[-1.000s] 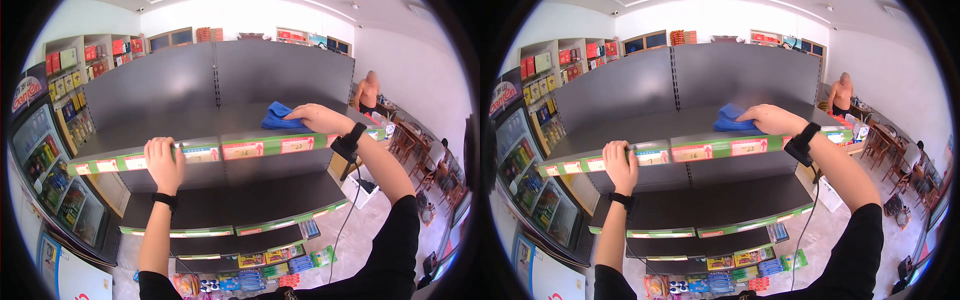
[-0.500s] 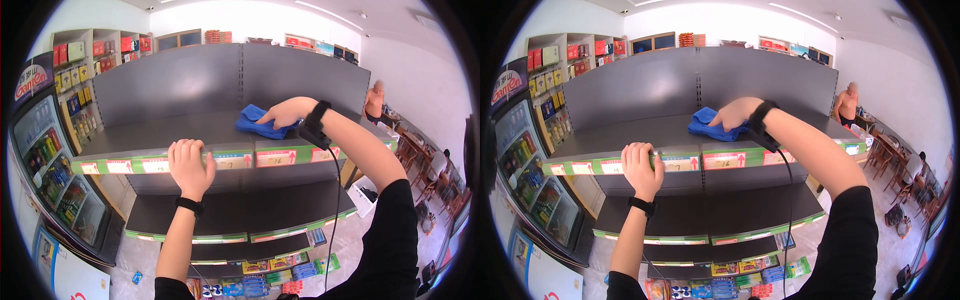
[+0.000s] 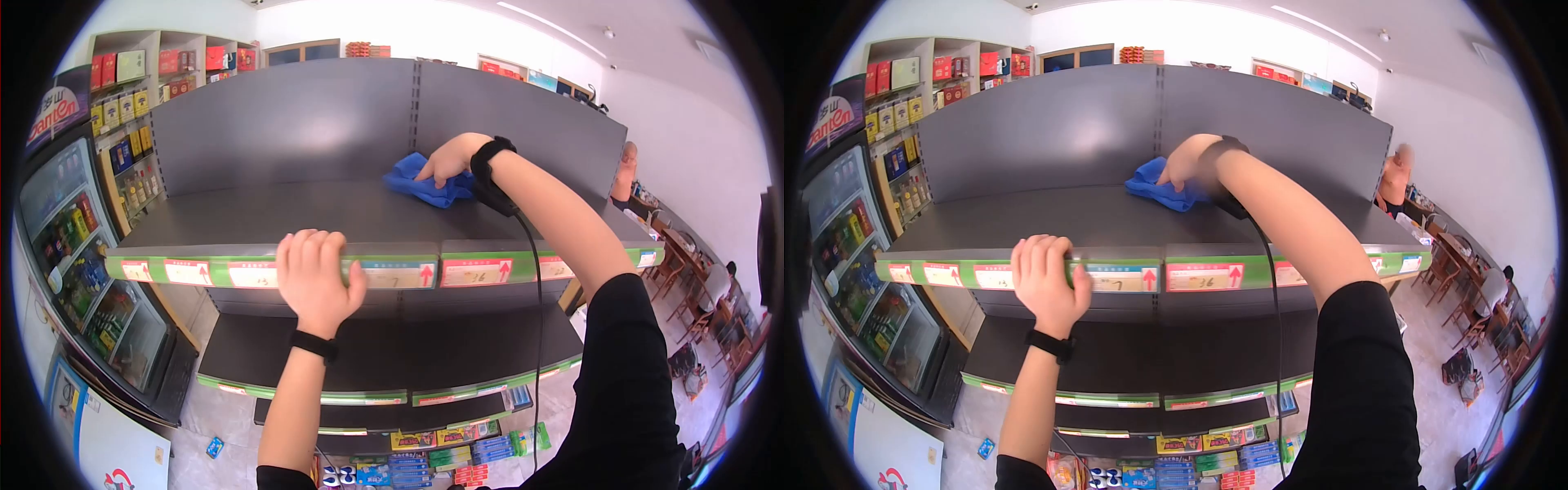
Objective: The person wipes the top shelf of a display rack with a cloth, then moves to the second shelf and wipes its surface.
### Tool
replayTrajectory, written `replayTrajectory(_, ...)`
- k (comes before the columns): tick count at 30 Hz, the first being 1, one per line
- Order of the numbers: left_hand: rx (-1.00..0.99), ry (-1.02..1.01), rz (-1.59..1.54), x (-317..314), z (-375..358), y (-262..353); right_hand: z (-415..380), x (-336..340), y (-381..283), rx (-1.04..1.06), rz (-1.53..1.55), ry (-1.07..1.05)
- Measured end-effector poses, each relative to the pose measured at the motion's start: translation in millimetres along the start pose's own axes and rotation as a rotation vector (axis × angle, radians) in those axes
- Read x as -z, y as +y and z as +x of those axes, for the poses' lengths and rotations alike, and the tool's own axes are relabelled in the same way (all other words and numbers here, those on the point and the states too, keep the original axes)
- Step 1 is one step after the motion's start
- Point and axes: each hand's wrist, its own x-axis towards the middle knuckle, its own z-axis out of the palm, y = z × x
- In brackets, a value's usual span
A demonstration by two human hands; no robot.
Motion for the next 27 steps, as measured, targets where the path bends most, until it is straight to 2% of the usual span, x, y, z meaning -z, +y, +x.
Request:
replayTrajectory(5,-0.006,0.0,0.046,-1,-2,0,-27,-12,29,-0.059,0.116,-0.029)
replayTrajectory(9,-0.001,-0.011,0.086,1,0,4,-45,-24,83,-0.069,0.188,-0.041)
replayTrajectory(12,-0.018,-0.006,0.122,0,0,5,-67,-41,117,-0.125,0.109,0.099)
replayTrajectory(13,-0.021,-0.011,0.131,1,0,5,-66,-45,134,-0.043,0.077,0.085)
replayTrajectory(16,-0.021,-0.011,0.143,0,1,6,-83,-53,166,-0.035,0.105,0.057)
replayTrajectory(20,-0.034,-0.026,0.156,2,1,8,-105,-62,200,-0.165,0.273,0.02)
replayTrajectory(23,-0.039,-0.03,0.166,1,2,8,-103,-75,248,-0.143,0.357,0.027)
replayTrajectory(27,-0.033,-0.036,0.179,2,0,8,-130,-80,269,-0.237,0.375,0.028)
